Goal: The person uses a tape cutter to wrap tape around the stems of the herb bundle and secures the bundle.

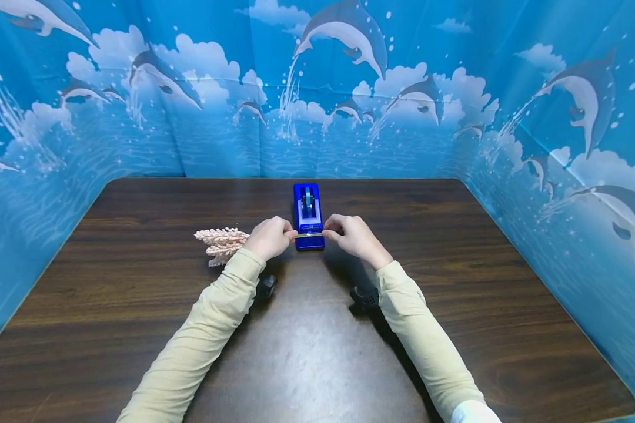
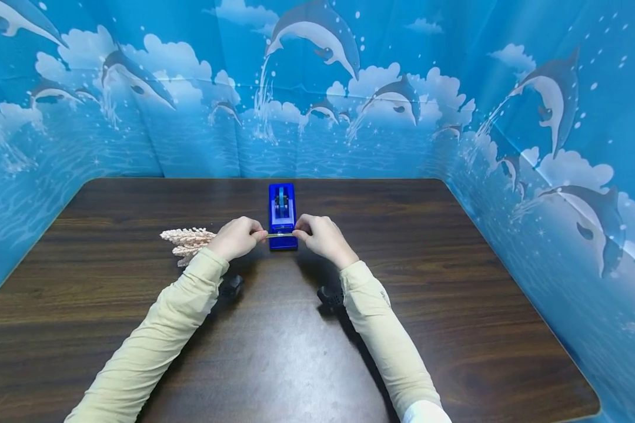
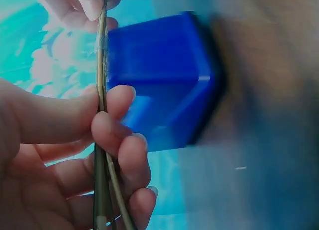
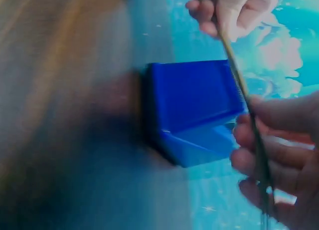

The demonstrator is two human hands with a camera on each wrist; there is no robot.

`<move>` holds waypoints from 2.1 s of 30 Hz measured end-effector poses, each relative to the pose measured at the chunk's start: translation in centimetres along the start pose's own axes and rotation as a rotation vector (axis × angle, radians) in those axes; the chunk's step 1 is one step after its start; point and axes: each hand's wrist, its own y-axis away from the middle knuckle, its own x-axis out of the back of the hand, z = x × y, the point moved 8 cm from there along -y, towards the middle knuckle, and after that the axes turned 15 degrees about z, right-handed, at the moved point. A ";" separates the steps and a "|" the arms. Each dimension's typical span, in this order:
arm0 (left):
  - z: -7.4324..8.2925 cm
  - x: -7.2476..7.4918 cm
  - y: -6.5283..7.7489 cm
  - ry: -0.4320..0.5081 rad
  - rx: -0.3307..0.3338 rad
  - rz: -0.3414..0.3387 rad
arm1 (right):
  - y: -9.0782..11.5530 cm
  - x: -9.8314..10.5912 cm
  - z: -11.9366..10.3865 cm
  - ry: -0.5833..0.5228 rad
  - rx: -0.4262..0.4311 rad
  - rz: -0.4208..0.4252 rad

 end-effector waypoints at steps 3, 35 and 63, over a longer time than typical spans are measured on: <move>0.8 1.4 0.3 0.018 -0.013 0.020 | -0.1 1.5 -1.6 -0.054 0.137 0.075; 3.4 3.4 1.1 -0.006 -0.181 -0.001 | 1.0 1.1 -5.3 -0.018 0.290 0.060; 2.9 3.9 1.2 -0.016 -0.316 0.029 | 1.3 -1.0 -5.3 -0.087 0.123 -0.016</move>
